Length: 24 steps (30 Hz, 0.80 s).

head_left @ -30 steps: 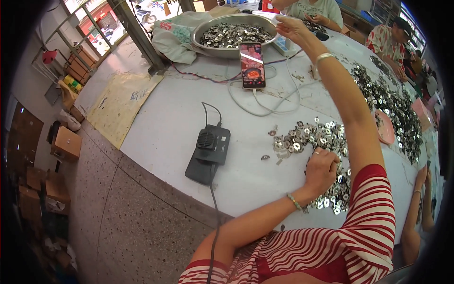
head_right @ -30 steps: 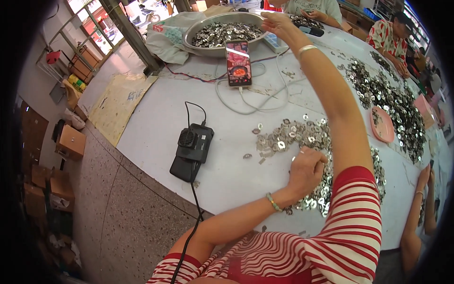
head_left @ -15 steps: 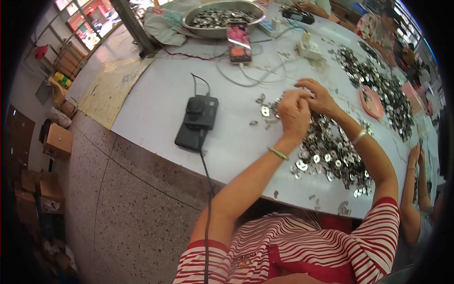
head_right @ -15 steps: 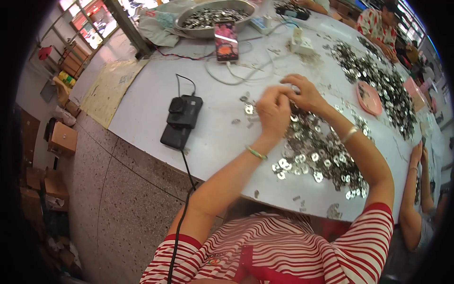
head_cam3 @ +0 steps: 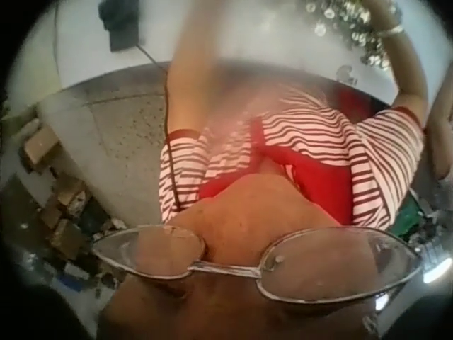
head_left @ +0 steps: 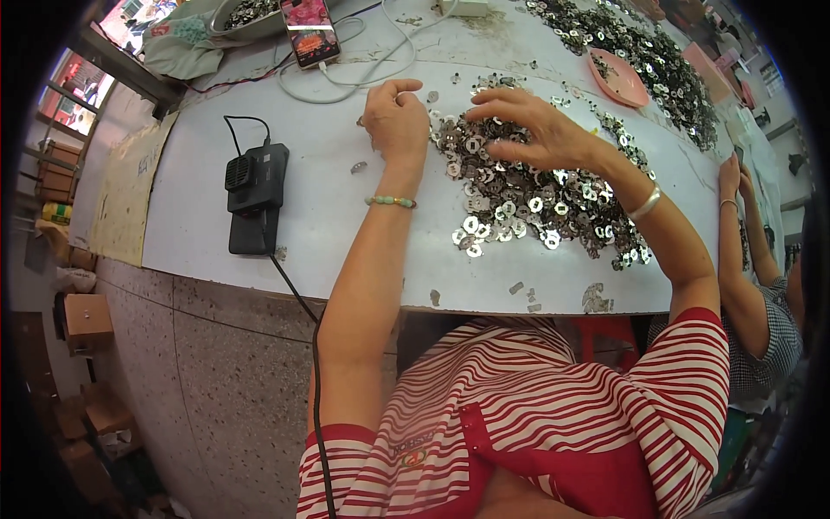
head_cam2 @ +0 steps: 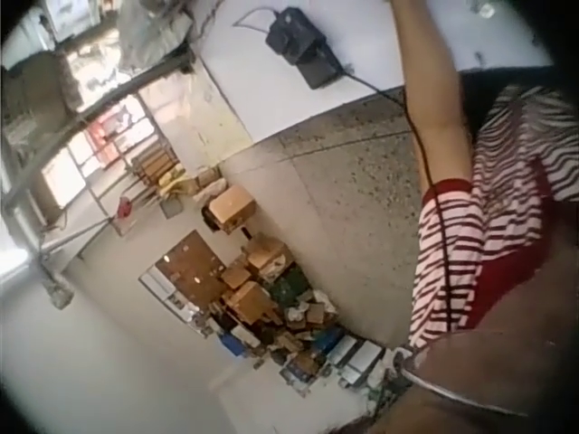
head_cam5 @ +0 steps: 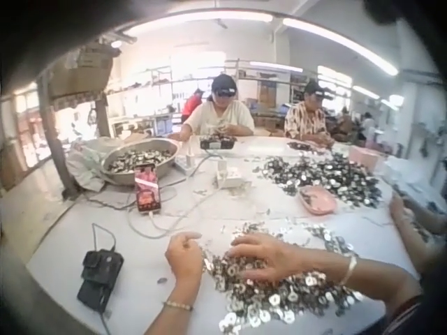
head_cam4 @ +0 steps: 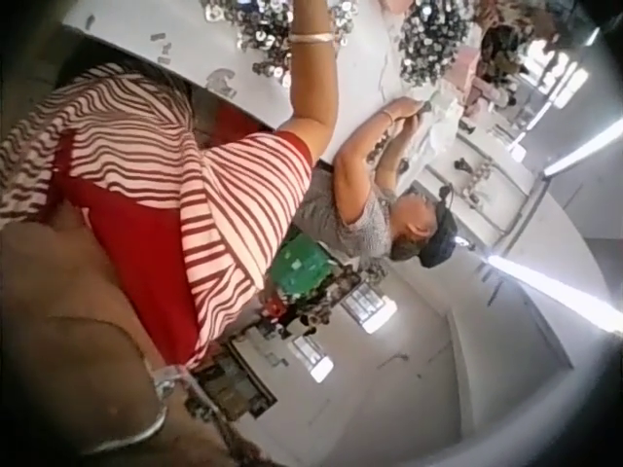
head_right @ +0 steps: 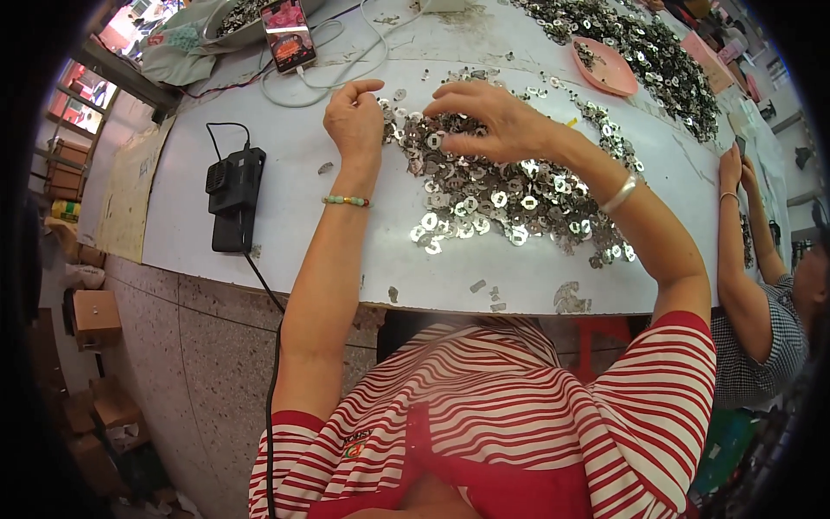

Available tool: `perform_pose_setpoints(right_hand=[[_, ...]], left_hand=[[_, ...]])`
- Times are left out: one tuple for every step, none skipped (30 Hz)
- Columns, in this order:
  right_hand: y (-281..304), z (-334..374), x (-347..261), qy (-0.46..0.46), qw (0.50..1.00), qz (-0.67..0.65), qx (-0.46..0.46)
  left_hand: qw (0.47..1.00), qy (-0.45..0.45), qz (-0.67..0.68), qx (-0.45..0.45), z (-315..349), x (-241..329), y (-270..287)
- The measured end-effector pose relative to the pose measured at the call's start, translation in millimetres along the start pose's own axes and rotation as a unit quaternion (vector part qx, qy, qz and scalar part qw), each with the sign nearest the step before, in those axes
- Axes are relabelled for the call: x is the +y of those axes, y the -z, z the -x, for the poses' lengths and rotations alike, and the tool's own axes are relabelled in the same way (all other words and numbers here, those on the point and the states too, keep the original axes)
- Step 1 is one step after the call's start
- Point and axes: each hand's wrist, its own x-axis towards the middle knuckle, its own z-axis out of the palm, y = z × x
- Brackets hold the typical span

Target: The person sorts small metal washer-like parts by hand on a workbench, inspecting them one by one.

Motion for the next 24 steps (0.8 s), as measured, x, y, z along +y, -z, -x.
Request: perform_pose_setpoints(right_hand=[[-0.4,8.1,-7.9,0.000,1.000,-0.002,0.000],[-1.3,16.1,-18.0,0.003,0.998,0.060,-0.029],[-1.6,25.8,-29.6,0.002,0.991,0.125,-0.057],[-6.5,31.1,-39.3,0.001,0.991,0.122,-0.057],[-11.5,35.1,-48.6,0.005,0.990,0.123,-0.070],[-12.1,40.5,-58.2,0.009,0.989,0.128,-0.079],[-13.9,44.6,-62.8,0.008,0.987,0.142,-0.078],[-14.6,48.9,-65.7,0.011,0.987,0.143,-0.070],[-14.7,50.2,-64.8,0.004,0.987,0.152,-0.053],[-15.9,47.5,-61.1,0.002,0.986,0.161,-0.034],[-15.0,47.0,-59.5,0.000,0.987,0.157,-0.025],[-15.0,43.3,-56.8,-0.003,0.986,0.163,-0.031],[-17.0,40.2,-53.6,-0.002,0.986,0.162,-0.032],[-18.3,37.9,-51.5,-0.002,0.986,0.160,-0.036],[-18.8,37.4,-47.2,0.006,0.986,0.162,-0.030],[-20.3,37.0,-44.9,0.003,0.987,0.161,-0.027],[-21.7,35.7,-43.1,0.000,0.987,0.159,-0.025],[-23.2,33.2,-42.9,0.007,0.987,0.159,-0.022],[-24.8,30.8,-42.6,0.000,0.987,0.158,-0.030],[-26.1,29.1,-42.2,-0.008,0.987,0.157,-0.039],[-27.1,27.2,-42.6,0.002,0.986,0.164,-0.029],[-27.3,25.6,-43.5,0.008,0.986,0.163,-0.030],[-26.9,24.4,-44.8,0.006,0.986,0.162,-0.025],[-26.3,22.9,-45.2,0.004,0.986,0.163,-0.020]], left_hand=[[1.000,-0.011,-0.003,-0.016,1.9,-0.9,-0.4],[1.000,-0.011,-0.005,-0.016,1.7,-2.1,-0.6],[0.998,-0.029,-0.032,-0.036,3.0,-0.5,-2.6],[0.995,-0.047,-0.063,-0.053,2.9,-2.4,-2.7],[0.995,-0.047,-0.066,-0.055,2.3,-5.8,-2.7],[0.992,-0.070,-0.083,-0.067,2.6,-5.2,-2.8],[0.988,-0.093,-0.100,-0.078,2.2,-4.3,-2.2],[0.987,-0.100,-0.103,-0.076,4.5,-2.2,-1.9],[0.983,-0.130,-0.094,-0.083,6.8,-0.3,-2.3],[0.979,-0.163,-0.088,-0.088,6.1,-0.8,-3.1],[0.980,-0.146,-0.073,-0.110,10.9,1.0,-5.1],[0.981,-0.129,-0.061,-0.131,16.1,2.2,-8.2],[0.983,-0.098,-0.042,-0.150,20.3,6.0,-9.1],[0.983,-0.065,-0.022,-0.170,24.4,9.8,-9.2],[0.984,-0.072,-0.026,-0.164,27.0,14.2,-11.5],[0.982,-0.063,0.002,-0.181,29.8,19.7,-10.7],[0.978,-0.053,0.031,-0.198,31.1,23.7,-9.9],[0.979,-0.056,0.027,-0.192,31.2,24.5,-8.5],[0.979,-0.062,0.040,-0.190,31.0,24.3,-7.5],[0.978,-0.067,0.054,-0.188,30.6,23.6,-7.6],[0.978,-0.057,0.052,-0.193,29.7,24.1,-6.2],[0.979,-0.057,0.049,-0.188,28.9,24.1,-4.8],[0.978,-0.069,0.049,-0.189,28.4,23.9,-3.7],[0.977,-0.081,0.050,-0.191,27.5,24.3,-4.2]])
